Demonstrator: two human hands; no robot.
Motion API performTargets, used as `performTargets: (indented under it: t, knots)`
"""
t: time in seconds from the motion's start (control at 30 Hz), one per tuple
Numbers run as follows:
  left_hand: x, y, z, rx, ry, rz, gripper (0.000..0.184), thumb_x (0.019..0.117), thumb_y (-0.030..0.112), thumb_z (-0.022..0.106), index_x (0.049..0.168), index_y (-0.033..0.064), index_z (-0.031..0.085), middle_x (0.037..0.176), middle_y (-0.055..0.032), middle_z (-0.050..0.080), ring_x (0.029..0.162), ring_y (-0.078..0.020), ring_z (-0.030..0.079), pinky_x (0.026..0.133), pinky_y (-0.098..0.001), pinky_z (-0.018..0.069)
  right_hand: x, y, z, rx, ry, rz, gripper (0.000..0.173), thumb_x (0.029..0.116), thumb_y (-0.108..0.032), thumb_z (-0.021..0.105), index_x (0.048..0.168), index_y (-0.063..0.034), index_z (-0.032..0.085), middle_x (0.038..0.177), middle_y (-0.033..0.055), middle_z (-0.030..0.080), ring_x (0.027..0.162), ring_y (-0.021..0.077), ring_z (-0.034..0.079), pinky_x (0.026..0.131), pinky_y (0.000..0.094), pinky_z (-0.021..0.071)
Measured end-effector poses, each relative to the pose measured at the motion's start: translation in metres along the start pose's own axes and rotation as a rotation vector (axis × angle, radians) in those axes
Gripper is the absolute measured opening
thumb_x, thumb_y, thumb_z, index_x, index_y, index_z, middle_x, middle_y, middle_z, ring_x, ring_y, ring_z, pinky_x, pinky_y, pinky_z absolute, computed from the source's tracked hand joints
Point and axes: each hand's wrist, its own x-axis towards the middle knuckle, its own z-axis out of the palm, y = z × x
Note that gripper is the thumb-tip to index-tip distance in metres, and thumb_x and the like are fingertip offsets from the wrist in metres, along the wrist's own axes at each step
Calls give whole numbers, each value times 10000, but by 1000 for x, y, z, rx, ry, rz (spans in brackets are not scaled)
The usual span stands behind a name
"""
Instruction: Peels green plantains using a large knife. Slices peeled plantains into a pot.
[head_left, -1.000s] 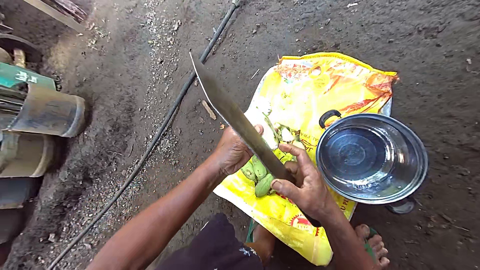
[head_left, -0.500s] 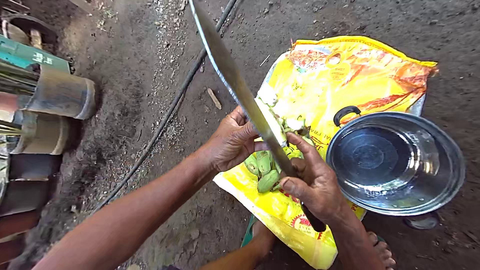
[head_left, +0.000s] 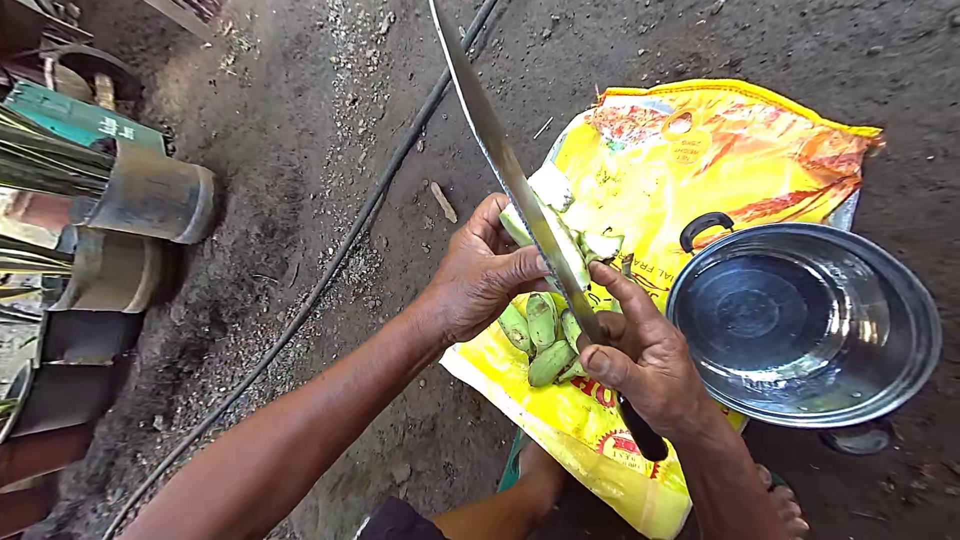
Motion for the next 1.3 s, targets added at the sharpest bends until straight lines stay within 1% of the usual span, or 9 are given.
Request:
performTargets:
  t: [0.17,0.33,0.47,0.6,0.73,0.87,1.03,1.23,1.3]
  knots:
    - [0,1,-5,20,12,41,422,825,-86,704,1098,146,481,977,-16,697,866,-125,716,761,-290,628,5,1,5,46,-21,13,808,921,-472,709,1520,-46,374,745,-106,592,617,-38,533,579,137,472]
    - [-2,2,-4,30,24,94,402,832,-77,703,1082,149,485,960,-9,702,858,-110,713,754,-273,623,6,3,10,53,1,-48,714,931,-427,712,1479,-65,434,795,-96,643,642,-42,557,603,136,491]
    - [-12,5,-6,47,16,105,367,855,-31,725,1097,154,520,964,-12,695,834,-104,707,719,-259,622,4,2,15,25,22,-54,698,924,-430,721,1459,-59,470,772,-97,614,632,-39,543,592,138,481]
    - [-19,2,-8,75,-1,113,340,862,-4,731,1081,176,543,957,18,706,826,-71,704,711,-235,614,3,4,16,50,10,-45,596,938,-394,711,1393,-72,502,764,-109,611,624,-48,541,592,133,480]
    - [-25,4,-7,54,1,84,364,860,-11,726,1120,171,547,987,14,717,862,-79,711,750,-246,617,3,0,7,66,-106,-7,741,925,-463,709,1454,-40,409,758,-118,584,637,-61,528,602,122,468]
    - [-26,6,-10,132,-16,58,393,848,-3,726,1173,147,563,1025,3,716,900,-93,707,780,-251,611,2,2,7,61,-105,2,832,913,-478,714,1510,-18,362,759,-115,580,638,-48,531,600,137,477]
    - [-31,9,-14,228,-59,89,370,835,-1,743,1128,170,595,979,60,734,868,-31,705,778,-202,600,0,8,18,95,-29,-58,514,934,-398,717,1309,-109,515,761,-123,618,633,-51,559,600,140,494]
    - [-28,13,-18,235,-107,34,369,811,-13,732,1135,133,631,966,28,737,851,-46,706,755,-197,597,1,5,13,136,-89,-15,525,932,-390,723,1319,-122,491,751,-127,620,642,-53,557,614,137,485]
    - [-25,15,-19,224,-140,25,366,826,-46,711,1143,116,630,992,16,739,887,-63,712,801,-216,602,-1,6,15,164,-79,-35,500,941,-367,718,1312,-122,489,753,-120,626,640,-50,563,612,139,490]
